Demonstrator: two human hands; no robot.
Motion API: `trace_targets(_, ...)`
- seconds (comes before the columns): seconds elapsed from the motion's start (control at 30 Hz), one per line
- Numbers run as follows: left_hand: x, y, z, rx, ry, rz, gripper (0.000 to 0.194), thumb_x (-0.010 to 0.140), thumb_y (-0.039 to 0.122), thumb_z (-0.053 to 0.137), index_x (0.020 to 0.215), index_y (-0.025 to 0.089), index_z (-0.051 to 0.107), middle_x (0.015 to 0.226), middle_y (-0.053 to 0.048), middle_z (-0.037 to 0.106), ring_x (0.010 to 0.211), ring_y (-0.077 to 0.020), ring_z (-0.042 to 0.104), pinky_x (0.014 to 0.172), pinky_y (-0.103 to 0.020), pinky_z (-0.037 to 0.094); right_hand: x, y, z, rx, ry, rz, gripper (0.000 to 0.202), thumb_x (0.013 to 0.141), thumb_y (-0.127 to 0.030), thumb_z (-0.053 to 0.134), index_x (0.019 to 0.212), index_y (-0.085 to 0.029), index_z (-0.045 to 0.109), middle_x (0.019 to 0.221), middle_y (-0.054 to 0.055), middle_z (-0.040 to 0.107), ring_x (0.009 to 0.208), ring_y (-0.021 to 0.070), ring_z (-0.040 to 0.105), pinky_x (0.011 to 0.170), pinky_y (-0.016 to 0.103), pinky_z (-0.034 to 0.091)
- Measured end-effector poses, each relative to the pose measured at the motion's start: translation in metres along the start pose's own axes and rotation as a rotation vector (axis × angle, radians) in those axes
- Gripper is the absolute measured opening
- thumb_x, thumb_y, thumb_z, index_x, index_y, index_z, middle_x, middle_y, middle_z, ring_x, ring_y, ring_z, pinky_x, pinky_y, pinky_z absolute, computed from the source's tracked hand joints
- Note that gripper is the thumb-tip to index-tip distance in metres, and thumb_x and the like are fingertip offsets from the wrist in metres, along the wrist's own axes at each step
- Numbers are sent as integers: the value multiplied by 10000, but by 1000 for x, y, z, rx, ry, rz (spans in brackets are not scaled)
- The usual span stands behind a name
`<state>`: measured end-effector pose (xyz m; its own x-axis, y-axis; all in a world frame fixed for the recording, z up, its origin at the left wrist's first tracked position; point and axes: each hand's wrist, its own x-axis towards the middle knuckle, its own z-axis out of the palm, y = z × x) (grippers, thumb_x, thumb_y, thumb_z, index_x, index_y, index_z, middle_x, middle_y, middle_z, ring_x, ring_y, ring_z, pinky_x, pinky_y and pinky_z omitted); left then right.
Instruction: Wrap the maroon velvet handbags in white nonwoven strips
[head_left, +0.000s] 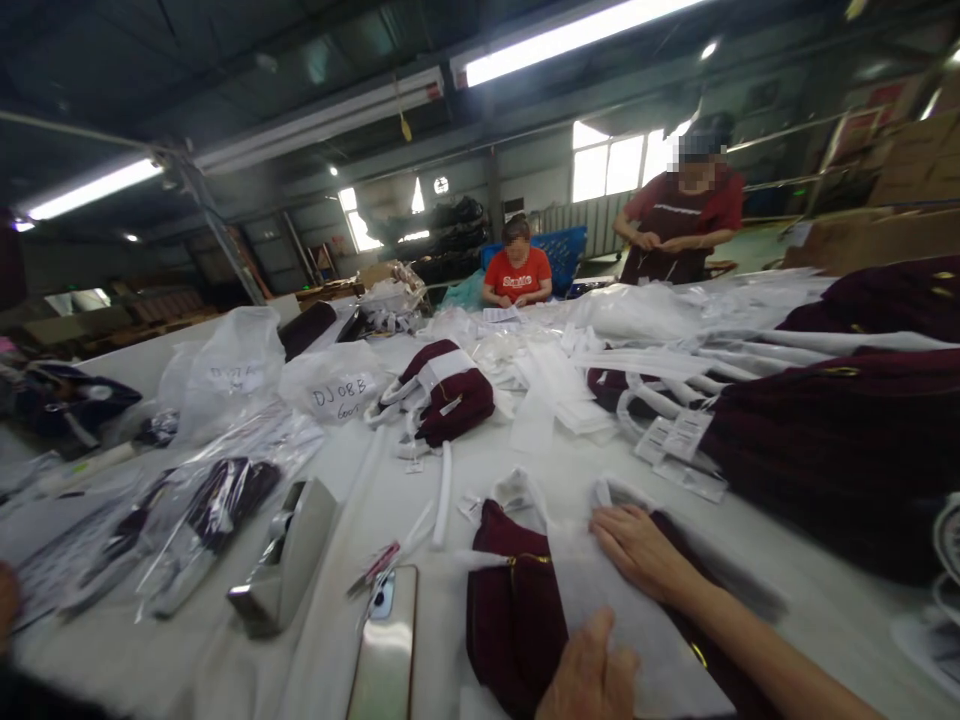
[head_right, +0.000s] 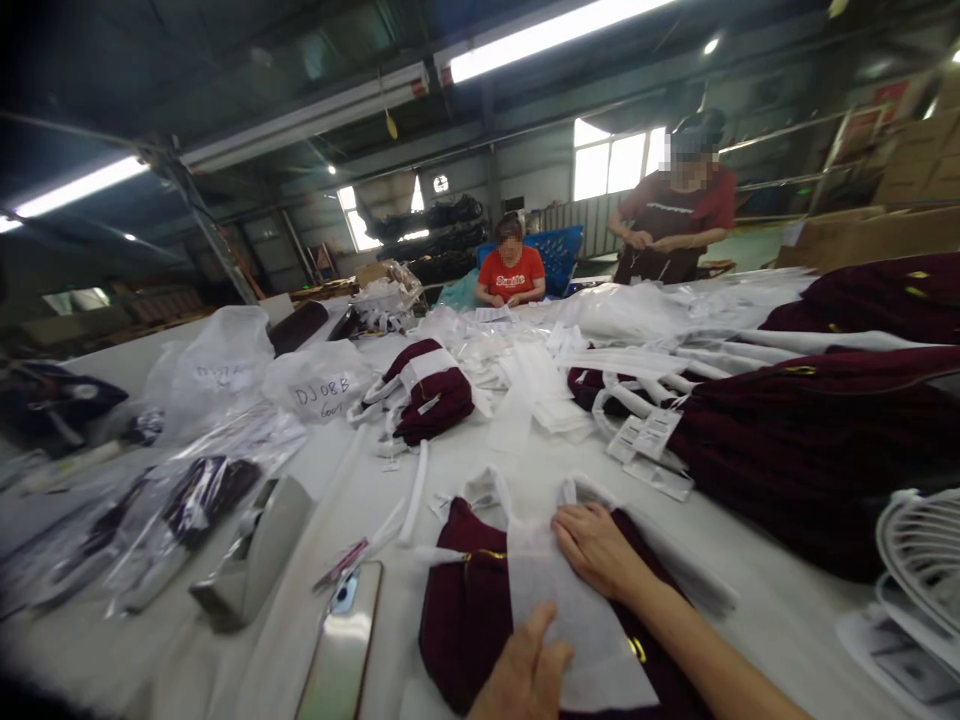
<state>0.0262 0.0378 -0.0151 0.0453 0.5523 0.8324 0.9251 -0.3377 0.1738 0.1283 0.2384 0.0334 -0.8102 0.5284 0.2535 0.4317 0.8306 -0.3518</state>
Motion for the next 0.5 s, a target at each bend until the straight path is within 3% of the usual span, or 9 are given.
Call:
trace_targets(0.07, 9, 0, -6, 30, -81, 48, 610, 829, 706, 530, 1014, 131, 612, 1074, -171, 669, 827, -248, 653, 650, -341, 556, 2, 7, 5, -12, 60, -18, 408, 993, -349, 303, 1158, -175, 632, 1163, 121, 683, 1104, 260, 622, 1018, 512, 420)
trace_targets(0.17, 22, -2, -19, -32, -242, 191, 287, 869, 438, 649, 790, 176, 562, 785, -23, 649, 610, -145, 567, 554, -271, 472, 2, 13, 9, -33, 123, -9, 466, 988, -345, 299, 1328, -150, 551, 1296, 142, 629, 1185, 269, 594, 1029, 503, 430)
trace_targets(0.23, 24, -4, -25, -23, -205, 242, 250, 884, 376, 644, 757, 180, 554, 747, 0, 641, 632, -136, 576, 584, -265, 461, 2, 12, 9, -48, 69, 17, 473, 993, -357, 278, 1302, -169, 582, 1312, 126, 625, 1244, 284, 556, 1053, 544, 398)
trace_targets(0.4, 18, -7, -22, 76, -12, 337, 293, 898, 485, 605, 883, 197, 659, 1055, -32, 718, 1035, -222, 632, 962, -399, 474, 3, -3, -3, -73, -126, 69, 486, 1003, -363, 236, 1122, -204, 680, 1248, 93, 666, 1320, 302, 476, 1084, 600, 306)
trace_targets(0.5, 18, -7, -18, 85, 12, 390, 321, 901, 504, 602, 893, 192, 677, 1048, -18, 723, 973, -171, 642, 914, -346, 490, 10, -11, -12, -119, -160, 61, 474, 1000, -359, 252, 1012, -203, 699, 1151, 111, 698, 1287, 314, 500, 1091, 619, 254)
